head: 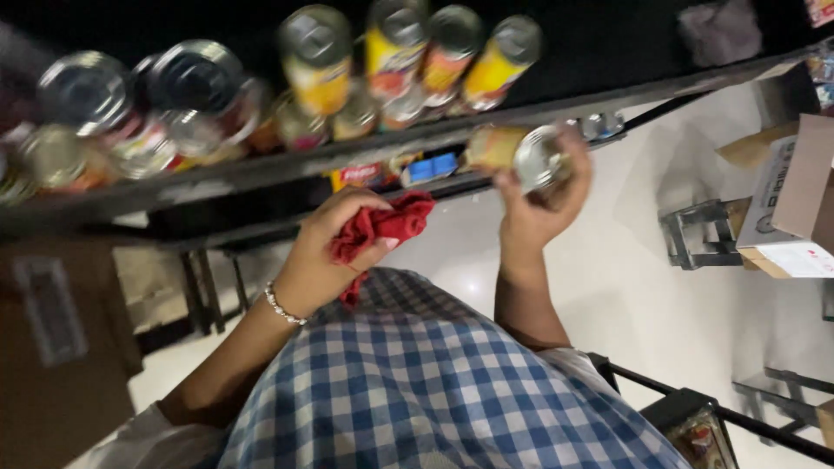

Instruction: Stocking and organizing various canned food items onto grocery store shelves from a cardboard box.

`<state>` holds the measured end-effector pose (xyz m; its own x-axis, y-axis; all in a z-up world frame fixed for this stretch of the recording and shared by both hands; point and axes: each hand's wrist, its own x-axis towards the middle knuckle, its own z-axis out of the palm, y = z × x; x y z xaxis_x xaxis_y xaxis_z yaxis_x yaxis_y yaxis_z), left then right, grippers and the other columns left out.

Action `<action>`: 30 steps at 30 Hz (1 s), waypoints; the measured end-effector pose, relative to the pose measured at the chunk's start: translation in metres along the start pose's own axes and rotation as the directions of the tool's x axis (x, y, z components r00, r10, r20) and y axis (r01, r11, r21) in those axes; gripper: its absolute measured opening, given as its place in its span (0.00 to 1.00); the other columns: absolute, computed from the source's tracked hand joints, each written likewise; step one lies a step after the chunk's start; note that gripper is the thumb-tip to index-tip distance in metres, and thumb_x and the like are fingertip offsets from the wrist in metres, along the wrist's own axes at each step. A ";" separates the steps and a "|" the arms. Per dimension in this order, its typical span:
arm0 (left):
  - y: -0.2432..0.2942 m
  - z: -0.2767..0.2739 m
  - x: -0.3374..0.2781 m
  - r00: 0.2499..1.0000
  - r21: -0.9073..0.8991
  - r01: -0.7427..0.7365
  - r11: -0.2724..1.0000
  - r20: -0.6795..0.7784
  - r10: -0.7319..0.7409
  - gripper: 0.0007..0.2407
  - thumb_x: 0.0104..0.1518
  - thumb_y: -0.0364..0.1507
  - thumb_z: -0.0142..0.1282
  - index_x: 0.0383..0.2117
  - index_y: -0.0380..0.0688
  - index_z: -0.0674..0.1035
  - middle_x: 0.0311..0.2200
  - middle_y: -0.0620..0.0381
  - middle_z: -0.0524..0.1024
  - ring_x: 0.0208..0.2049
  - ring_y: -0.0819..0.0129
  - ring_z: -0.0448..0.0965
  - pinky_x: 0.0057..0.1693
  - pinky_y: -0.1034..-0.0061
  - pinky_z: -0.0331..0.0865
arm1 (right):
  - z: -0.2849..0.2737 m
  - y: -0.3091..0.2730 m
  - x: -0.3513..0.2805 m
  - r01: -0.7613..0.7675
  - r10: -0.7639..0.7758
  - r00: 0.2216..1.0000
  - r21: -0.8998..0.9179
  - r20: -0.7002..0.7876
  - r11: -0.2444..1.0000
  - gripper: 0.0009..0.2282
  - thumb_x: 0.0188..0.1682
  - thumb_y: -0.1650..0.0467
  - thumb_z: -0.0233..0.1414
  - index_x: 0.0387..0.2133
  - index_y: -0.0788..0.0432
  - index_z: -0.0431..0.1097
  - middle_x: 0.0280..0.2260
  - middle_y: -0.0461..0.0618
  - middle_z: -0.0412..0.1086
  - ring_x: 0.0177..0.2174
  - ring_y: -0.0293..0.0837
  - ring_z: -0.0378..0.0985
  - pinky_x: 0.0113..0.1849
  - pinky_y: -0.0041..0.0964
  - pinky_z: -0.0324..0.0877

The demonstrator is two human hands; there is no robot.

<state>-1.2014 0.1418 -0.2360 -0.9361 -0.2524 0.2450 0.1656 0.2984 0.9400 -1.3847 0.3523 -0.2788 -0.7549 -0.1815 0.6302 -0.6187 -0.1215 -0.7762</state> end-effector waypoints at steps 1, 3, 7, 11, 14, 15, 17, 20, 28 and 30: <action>-0.003 0.010 0.013 1.000 0.003 -0.012 1.000 0.010 0.012 0.16 0.55 0.29 0.67 0.46 0.39 0.76 0.46 0.51 0.78 0.49 0.59 0.80 0.57 0.71 0.72 | -0.010 0.009 0.018 0.008 -0.008 1.000 -0.002 -0.013 1.000 0.31 0.44 0.79 0.66 0.62 0.58 0.63 0.59 0.51 0.64 0.61 0.48 0.69 0.64 0.43 0.66; -0.010 0.029 0.036 0.996 -0.002 0.074 0.997 0.046 -0.074 0.16 0.53 0.30 0.68 0.45 0.40 0.77 0.45 0.51 0.78 0.47 0.60 0.80 0.56 0.71 0.72 | -0.028 0.027 0.052 -0.096 0.086 0.985 -0.064 -0.150 0.993 0.33 0.46 0.81 0.69 0.64 0.60 0.60 0.61 0.54 0.62 0.60 0.47 0.67 0.62 0.42 0.65; -0.024 0.058 0.069 1.000 -0.012 -0.013 1.000 0.007 0.013 0.16 0.54 0.28 0.68 0.46 0.38 0.77 0.49 0.48 0.76 0.51 0.57 0.78 0.58 0.70 0.70 | -0.055 0.086 0.098 -0.063 0.058 0.993 -0.048 -0.103 0.997 0.30 0.50 0.83 0.68 0.63 0.60 0.60 0.63 0.53 0.62 0.61 0.46 0.68 0.64 0.40 0.64; -0.032 0.068 0.082 0.997 0.059 0.057 0.997 0.039 -0.060 0.17 0.52 0.29 0.69 0.45 0.39 0.77 0.46 0.51 0.78 0.49 0.60 0.80 0.57 0.72 0.72 | -0.049 0.106 0.122 -0.189 0.220 0.966 -0.210 0.135 0.959 0.33 0.43 0.80 0.69 0.63 0.56 0.64 0.62 0.52 0.64 0.60 0.47 0.69 0.60 0.42 0.68; -0.032 0.065 0.088 0.995 0.074 0.097 0.993 -0.018 -0.096 0.17 0.51 0.28 0.68 0.45 0.39 0.78 0.47 0.50 0.78 0.49 0.60 0.80 0.56 0.72 0.72 | -0.037 0.106 0.129 -0.241 0.360 0.896 -0.397 0.258 0.885 0.33 0.38 0.76 0.70 0.60 0.53 0.68 0.60 0.51 0.67 0.57 0.47 0.73 0.54 0.42 0.72; -0.031 0.064 0.087 0.990 0.057 0.135 0.989 -0.039 -0.133 0.17 0.51 0.28 0.68 0.46 0.39 0.77 0.47 0.51 0.78 0.48 0.60 0.80 0.55 0.72 0.72 | -0.035 0.105 0.127 -0.320 0.458 0.837 -0.411 0.300 0.854 0.32 0.37 0.74 0.69 0.59 0.51 0.68 0.59 0.49 0.68 0.56 0.45 0.75 0.53 0.41 0.75; -0.031 0.061 0.087 0.987 0.078 0.156 0.985 -0.059 -0.152 0.17 0.51 0.28 0.68 0.46 0.39 0.78 0.45 0.51 0.78 0.47 0.60 0.80 0.55 0.72 0.73 | -0.031 0.092 0.132 -0.319 0.491 0.800 -0.449 0.345 0.834 0.32 0.37 0.73 0.69 0.59 0.53 0.67 0.57 0.50 0.69 0.55 0.47 0.74 0.52 0.42 0.73; -0.030 0.057 0.088 0.986 0.089 0.154 0.984 -0.080 -0.147 0.17 0.51 0.28 0.68 0.46 0.39 0.78 0.45 0.51 0.78 0.46 0.59 0.80 0.54 0.72 0.73 | -0.037 0.088 0.130 -0.156 0.346 0.818 -0.403 0.459 0.902 0.31 0.37 0.76 0.64 0.59 0.58 0.65 0.57 0.56 0.67 0.57 0.52 0.70 0.55 0.47 0.67; -0.019 0.024 0.063 0.969 0.283 0.028 0.959 -0.244 0.044 0.17 0.54 0.28 0.67 0.48 0.38 0.78 0.48 0.49 0.78 0.50 0.55 0.79 0.58 0.69 0.72 | 0.002 0.040 0.075 0.067 -0.055 0.986 -0.073 0.157 0.995 0.13 0.45 0.82 0.53 0.44 0.62 0.70 0.45 0.57 0.68 0.49 0.50 0.71 0.57 0.41 0.66; -0.020 0.012 0.041 0.905 0.314 0.230 0.921 -0.418 -0.083 0.17 0.55 0.31 0.70 0.47 0.37 0.80 0.44 0.45 0.77 0.45 0.57 0.80 0.53 0.71 0.73 | 0.017 0.040 0.056 -0.166 0.081 0.975 0.430 0.209 0.887 0.05 0.52 0.80 0.54 0.38 0.63 0.70 0.40 0.51 0.69 0.40 0.44 0.72 0.51 0.39 0.70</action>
<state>-1.2465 0.1363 -0.2478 -0.7308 -0.6380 0.2426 -0.1606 0.5062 0.8473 -1.4479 0.3208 -0.2746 -0.7402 -0.3907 0.5473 -0.3302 -0.4978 -0.8019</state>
